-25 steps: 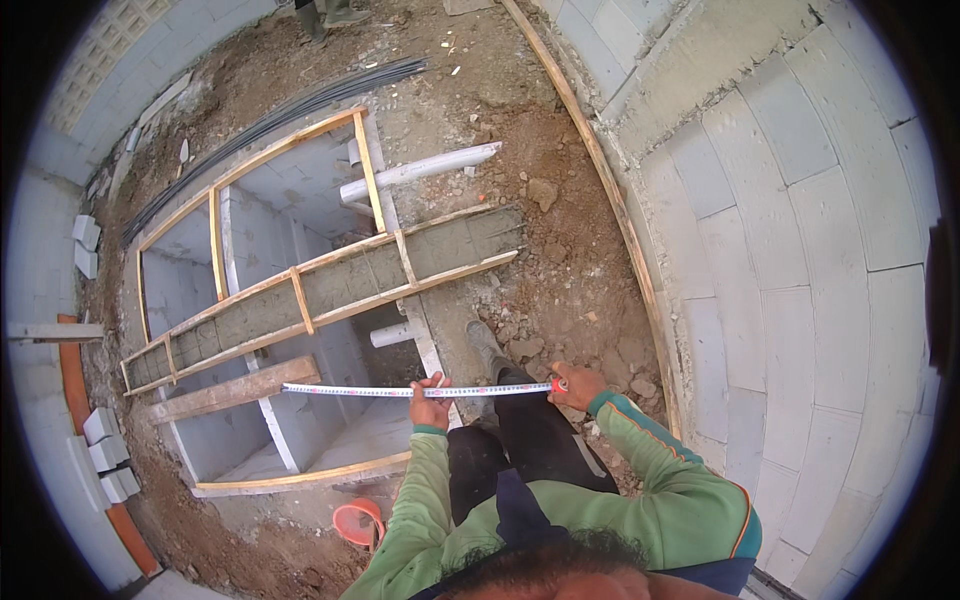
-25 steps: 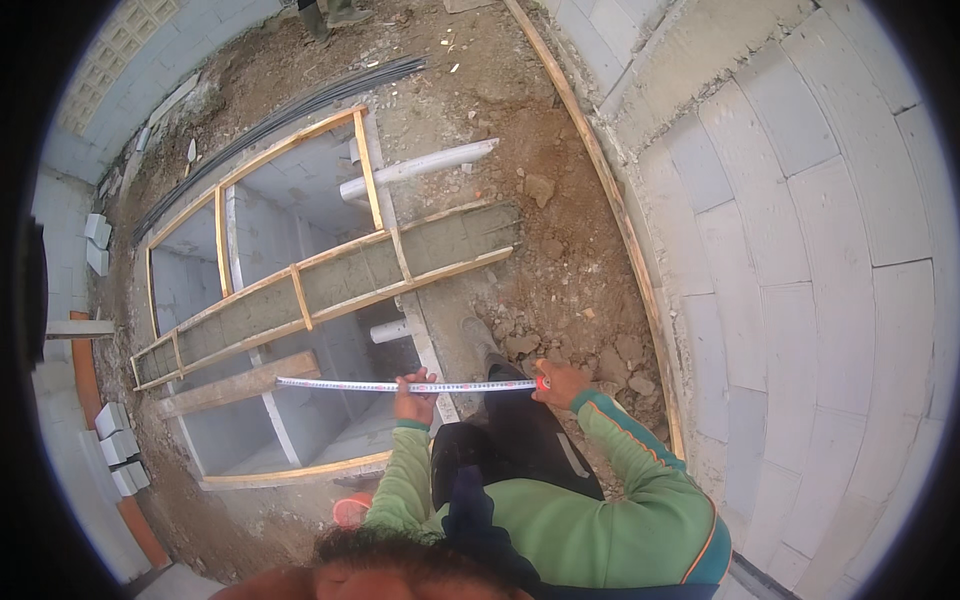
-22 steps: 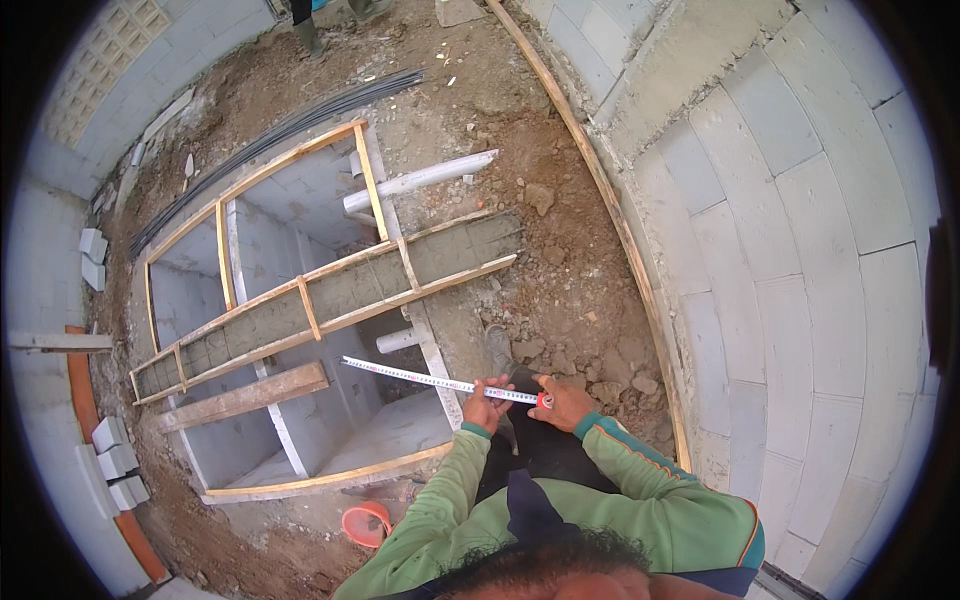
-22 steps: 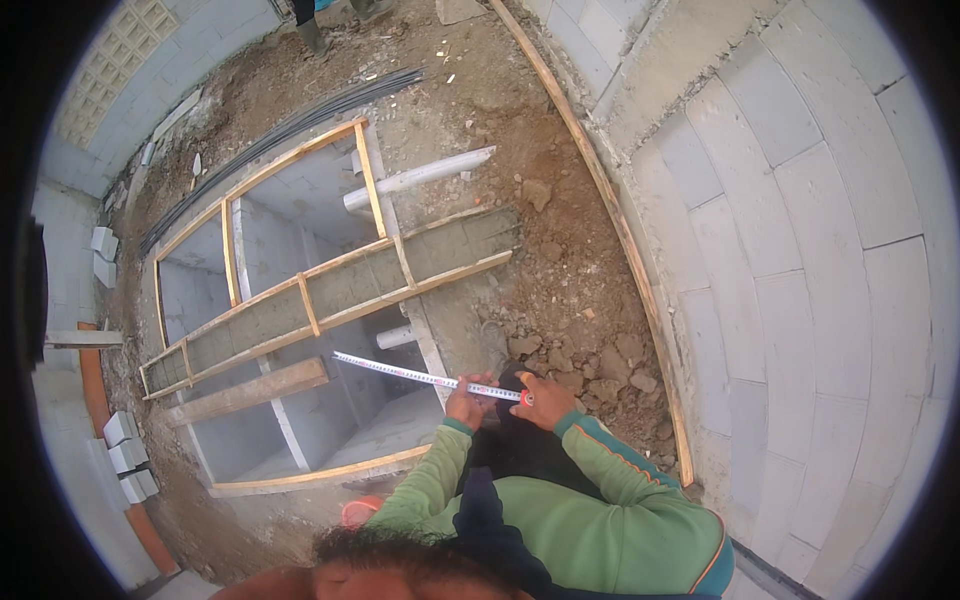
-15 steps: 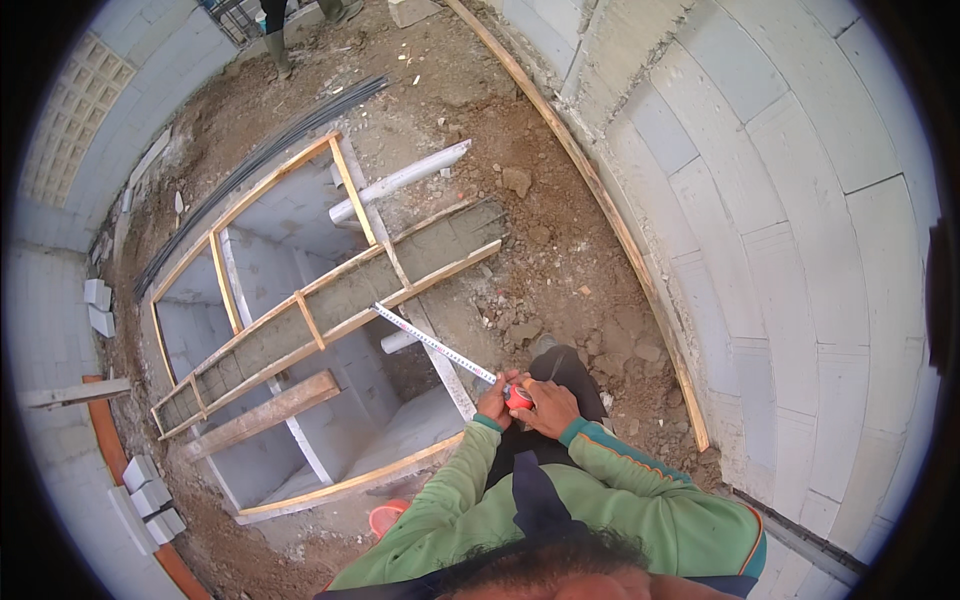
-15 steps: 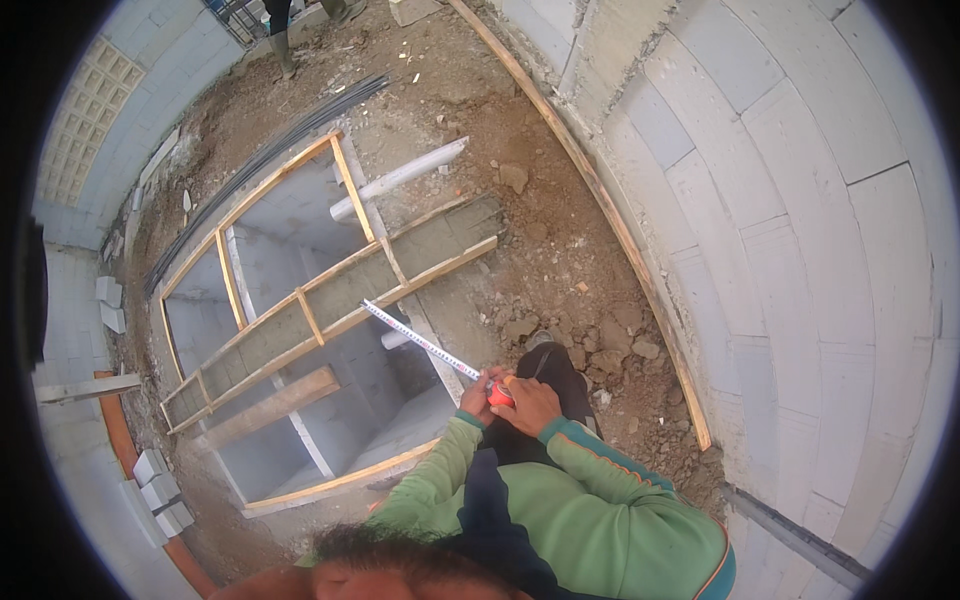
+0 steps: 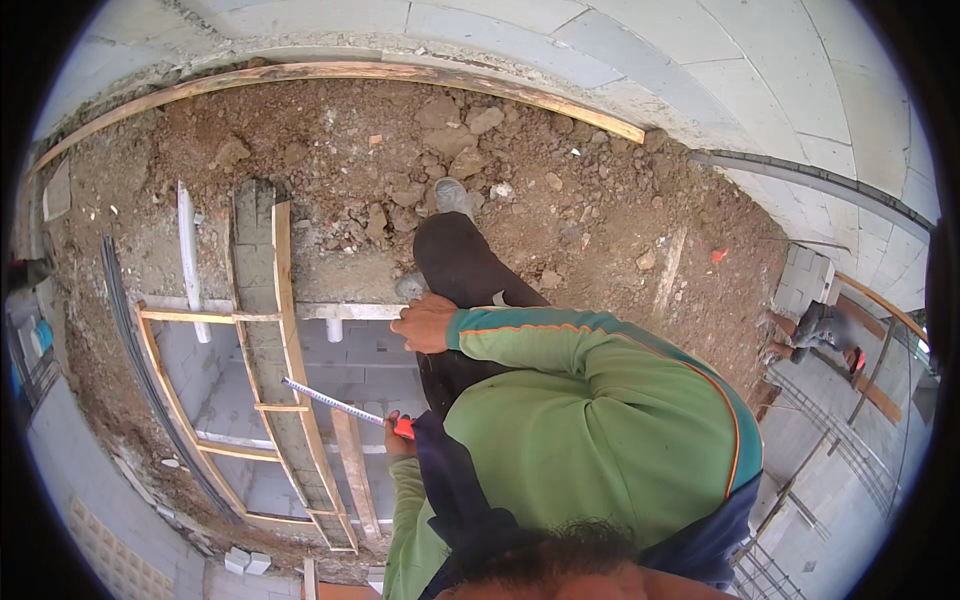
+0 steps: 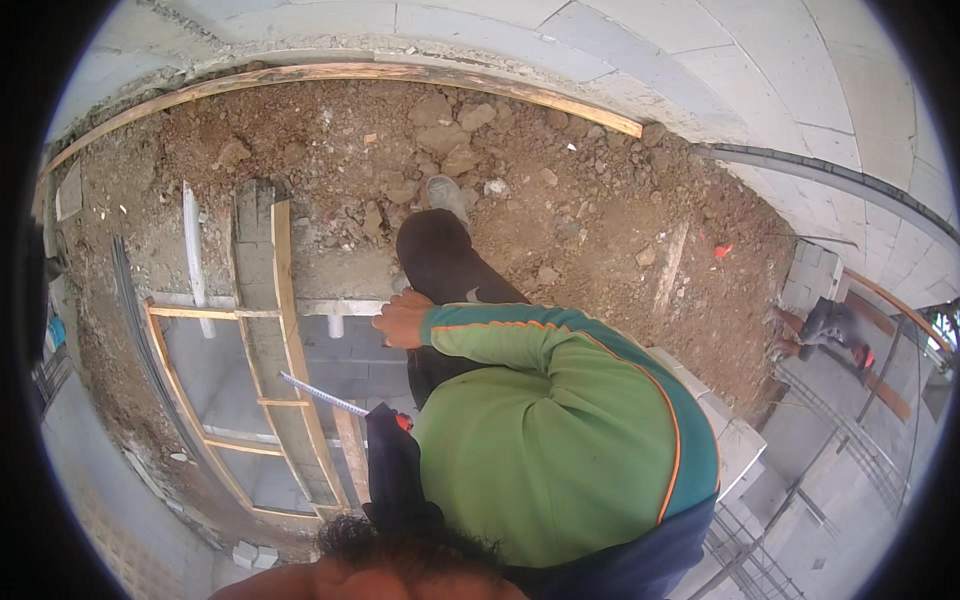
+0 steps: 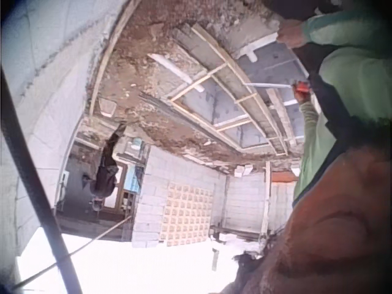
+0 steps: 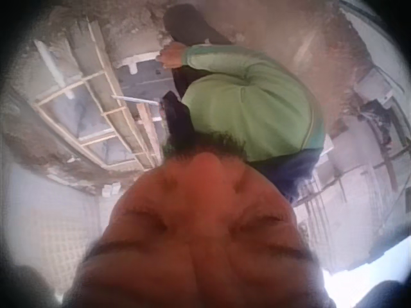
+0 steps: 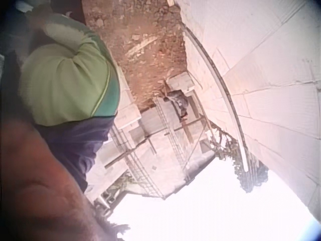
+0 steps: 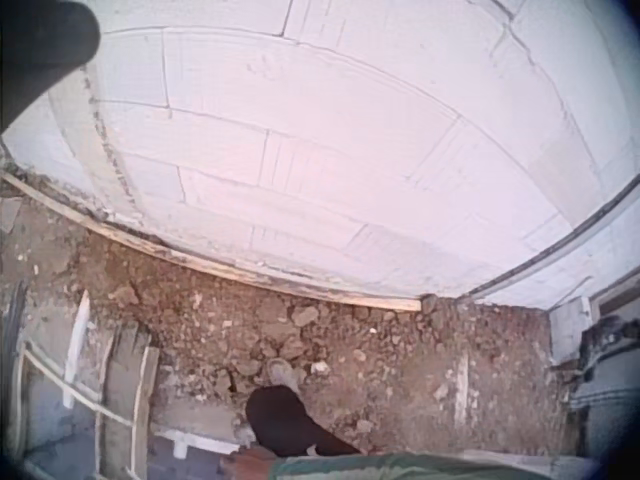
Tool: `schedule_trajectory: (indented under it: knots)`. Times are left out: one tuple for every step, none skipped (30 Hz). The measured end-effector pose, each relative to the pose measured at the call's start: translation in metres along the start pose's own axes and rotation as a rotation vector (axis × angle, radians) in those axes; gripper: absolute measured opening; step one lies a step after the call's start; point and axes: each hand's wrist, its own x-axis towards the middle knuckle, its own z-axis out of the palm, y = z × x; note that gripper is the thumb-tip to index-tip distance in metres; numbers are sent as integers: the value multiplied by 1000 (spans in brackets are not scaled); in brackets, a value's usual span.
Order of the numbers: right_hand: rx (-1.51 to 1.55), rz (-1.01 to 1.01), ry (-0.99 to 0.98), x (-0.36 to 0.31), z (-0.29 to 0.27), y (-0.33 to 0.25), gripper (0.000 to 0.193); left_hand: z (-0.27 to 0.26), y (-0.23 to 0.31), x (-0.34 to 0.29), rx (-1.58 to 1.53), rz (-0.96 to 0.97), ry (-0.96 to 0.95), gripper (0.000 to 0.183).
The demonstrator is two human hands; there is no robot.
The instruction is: The person measures a curved wooden plank with a tape measure, marks it with a pencil, and then cuts a section off using a hand saw.
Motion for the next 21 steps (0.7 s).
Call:
schedule_trajectory:
  knots:
    - [24,27,9,5,1,10,34,-4,-1,5,-1,-19,41,41]
    - [106,8,57,14,1,17,34,10,-5,0,-2,-17,42,41]
    - [186,-10,104,22,-1,28,34,37,-11,-12,-9,-38,128,42]
    - [284,44,72,27,-21,41,34,58,-11,-17,-2,-69,220,43]
    - [355,108,162,33,-36,69,34,64,-15,-12,8,-80,232,43]
    - [406,137,246,53,-58,110,34,65,-30,12,108,17,170,43]
    - [398,185,329,69,-67,149,35,66,-40,27,213,110,117,44]
    - [382,230,505,78,-62,192,36,107,-42,19,161,131,184,44]
    - [363,314,509,86,-69,238,35,139,-37,8,145,142,210,44]
    - [326,519,422,88,-89,270,41,163,-33,3,233,148,325,44]
    - [257,714,393,94,-92,313,41,172,-37,4,272,151,384,45]
    - [130,788,475,93,-82,366,42,182,-42,7,311,148,436,45]
    - [19,865,472,93,-85,406,45,187,-45,7,281,170,468,45]
    - [-99,919,410,91,-94,435,48,191,-48,4,367,146,493,47]
    - [-110,971,449,86,-101,462,50,195,-53,6,460,117,513,49]
    - [-204,951,511,83,-102,498,47,180,-62,11,458,131,533,49]
    - [-314,966,562,73,-109,520,43,157,-76,16,414,47,489,50]
    - [-351,905,595,89,-109,539,40,136,-89,19,351,-10,472,51]
    - [-405,860,612,106,-117,543,38,123,-104,15,327,-44,473,51]
    - [-415,848,646,119,-122,554,33,121,-107,12,368,-47,479,51]
    - [-504,837,618,126,-123,572,33,122,-111,9,427,-41,484,51]
